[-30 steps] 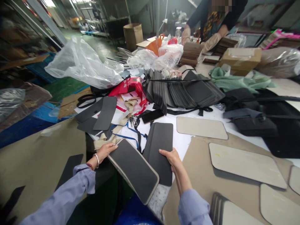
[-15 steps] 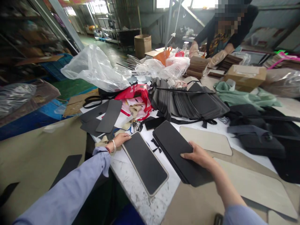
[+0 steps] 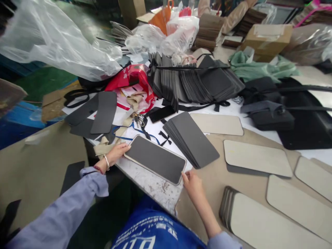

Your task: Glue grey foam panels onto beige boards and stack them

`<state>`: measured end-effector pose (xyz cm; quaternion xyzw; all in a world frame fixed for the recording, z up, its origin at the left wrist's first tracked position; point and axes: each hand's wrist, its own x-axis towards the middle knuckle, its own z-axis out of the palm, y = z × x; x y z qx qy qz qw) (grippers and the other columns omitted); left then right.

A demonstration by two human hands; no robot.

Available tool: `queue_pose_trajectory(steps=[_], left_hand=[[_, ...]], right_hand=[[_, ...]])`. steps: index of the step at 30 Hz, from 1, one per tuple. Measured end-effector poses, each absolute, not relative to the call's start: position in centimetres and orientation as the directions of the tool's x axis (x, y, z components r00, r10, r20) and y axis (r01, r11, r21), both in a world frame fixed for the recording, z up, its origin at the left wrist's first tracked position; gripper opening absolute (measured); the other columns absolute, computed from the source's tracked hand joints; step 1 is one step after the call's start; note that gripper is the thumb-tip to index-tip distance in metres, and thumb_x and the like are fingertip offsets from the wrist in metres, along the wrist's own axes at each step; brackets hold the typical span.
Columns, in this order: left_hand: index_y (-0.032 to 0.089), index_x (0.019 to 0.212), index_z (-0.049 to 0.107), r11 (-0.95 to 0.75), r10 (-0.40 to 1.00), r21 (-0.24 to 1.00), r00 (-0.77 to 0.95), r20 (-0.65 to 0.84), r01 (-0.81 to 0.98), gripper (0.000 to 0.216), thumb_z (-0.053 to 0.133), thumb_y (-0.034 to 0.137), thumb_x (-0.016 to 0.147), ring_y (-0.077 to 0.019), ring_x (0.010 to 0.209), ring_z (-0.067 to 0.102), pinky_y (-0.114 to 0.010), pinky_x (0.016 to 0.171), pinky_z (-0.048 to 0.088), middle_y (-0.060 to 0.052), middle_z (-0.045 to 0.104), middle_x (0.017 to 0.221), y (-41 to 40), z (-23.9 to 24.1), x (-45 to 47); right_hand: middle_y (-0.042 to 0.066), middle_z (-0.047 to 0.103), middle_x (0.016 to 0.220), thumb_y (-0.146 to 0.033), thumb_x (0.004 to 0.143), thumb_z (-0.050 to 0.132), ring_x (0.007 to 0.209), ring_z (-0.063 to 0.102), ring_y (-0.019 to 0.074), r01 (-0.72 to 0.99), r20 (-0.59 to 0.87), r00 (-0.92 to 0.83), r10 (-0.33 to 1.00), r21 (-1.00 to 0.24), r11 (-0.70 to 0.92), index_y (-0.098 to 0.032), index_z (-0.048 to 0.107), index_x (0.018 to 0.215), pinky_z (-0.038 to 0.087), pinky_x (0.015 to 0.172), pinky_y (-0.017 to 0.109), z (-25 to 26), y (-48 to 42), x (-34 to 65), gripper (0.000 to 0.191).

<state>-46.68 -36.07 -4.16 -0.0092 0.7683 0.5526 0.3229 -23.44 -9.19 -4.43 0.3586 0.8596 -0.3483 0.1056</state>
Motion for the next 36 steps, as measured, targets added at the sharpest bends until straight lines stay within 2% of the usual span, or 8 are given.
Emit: queue_pose_trajectory(steps=[5,11,14,18,22,31,36], left_hand=[[0.016,0.066,0.051,0.407,0.305,0.807,-0.769,-0.562,-0.428,0.045,0.065,0.057,0.053,-0.0117,0.053,0.05,-0.025,0.046,0.047,0.003,0.052,0.057,-36.9,-4.2,-41.2],[0.015,0.077,0.056,0.351,0.192,0.762,-0.755,-0.627,-0.544,0.047,0.069,0.054,0.052,-0.009,0.052,0.051,-0.019,0.045,0.045,0.002,0.056,0.061,-39.1,-3.8,-38.2],[0.015,0.077,0.057,0.348,0.133,0.759,-0.773,-0.62,-0.55,0.048,0.07,0.053,0.052,-0.0085,0.053,0.051,-0.018,0.044,0.045,0.002,0.056,0.062,-40.8,-3.7,-37.7],[0.015,0.074,0.057,0.373,0.086,0.75,-0.785,-0.614,-0.546,0.047,0.069,0.054,0.052,-0.0081,0.052,0.05,-0.018,0.043,0.045,0.003,0.054,0.059,-42.1,-4.6,-37.3],[0.015,0.073,0.057,0.374,0.059,0.763,-0.807,-0.588,-0.528,0.044,0.067,0.053,0.054,-0.0077,0.049,0.049,-0.018,0.042,0.045,0.003,0.053,0.058,-42.1,-5.7,-36.7],[0.015,0.072,0.057,0.358,0.022,0.805,-0.858,-0.513,-0.473,0.039,0.064,0.051,0.057,-0.0085,0.049,0.05,-0.018,0.04,0.044,0.003,0.052,0.058,-42.1,-5.1,-36.7],[0.016,0.068,0.056,0.365,0.021,0.81,-0.865,-0.501,-0.46,0.039,0.065,0.051,0.057,-0.0088,0.047,0.05,-0.018,0.04,0.043,0.003,0.051,0.055,-42.0,-5.0,-37.1]], right_hand=[[0.001,0.062,0.063,-0.046,0.08,0.043,0.061,0.06,0.0181,0.743,-0.441,-0.661,0.607,-0.495,0.45,-0.022,0.052,0.077,0.04,0.058,0.027,-6.0,-9.1,-21.5,0.026],[0.0,0.061,0.062,-0.046,0.083,0.041,0.064,0.06,0.0174,0.738,-0.454,-0.668,0.59,-0.507,0.446,-0.022,0.05,0.073,0.039,0.057,0.026,-6.1,-10.1,-21.7,0.028],[0.003,0.063,0.072,-0.047,0.083,0.042,0.073,0.061,0.0204,0.745,-0.443,-0.66,0.607,-0.492,0.451,-0.021,0.05,0.085,0.039,0.061,0.028,-5.7,-11.1,-22.0,0.028],[0.004,0.064,0.084,-0.046,0.082,0.047,0.081,0.062,0.0246,0.76,-0.452,-0.649,0.612,-0.407,0.506,-0.022,0.044,0.103,0.039,0.064,0.031,-4.7,-12.5,-22.8,0.032],[0.007,0.064,0.09,-0.04,0.085,0.044,0.084,0.062,0.0247,0.752,-0.489,-0.653,0.579,-0.324,0.574,-0.022,0.046,0.097,0.039,0.065,0.032,-4.2,-13.0,-23.8,0.022],[0.007,0.065,0.082,-0.048,0.08,0.042,0.082,0.062,0.0242,0.723,-0.506,-0.689,0.519,-0.429,0.541,-0.022,0.048,0.085,0.04,0.059,0.03,-5.4,-12.0,-23.9,0.026],[0.004,0.06,0.076,-0.042,0.081,0.04,0.074,0.058,0.022,0.682,-0.384,-0.727,0.57,-0.505,0.529,-0.024,0.041,0.081,0.04,0.06,0.031,-5.8,-13.3,-23.0,0.018]])
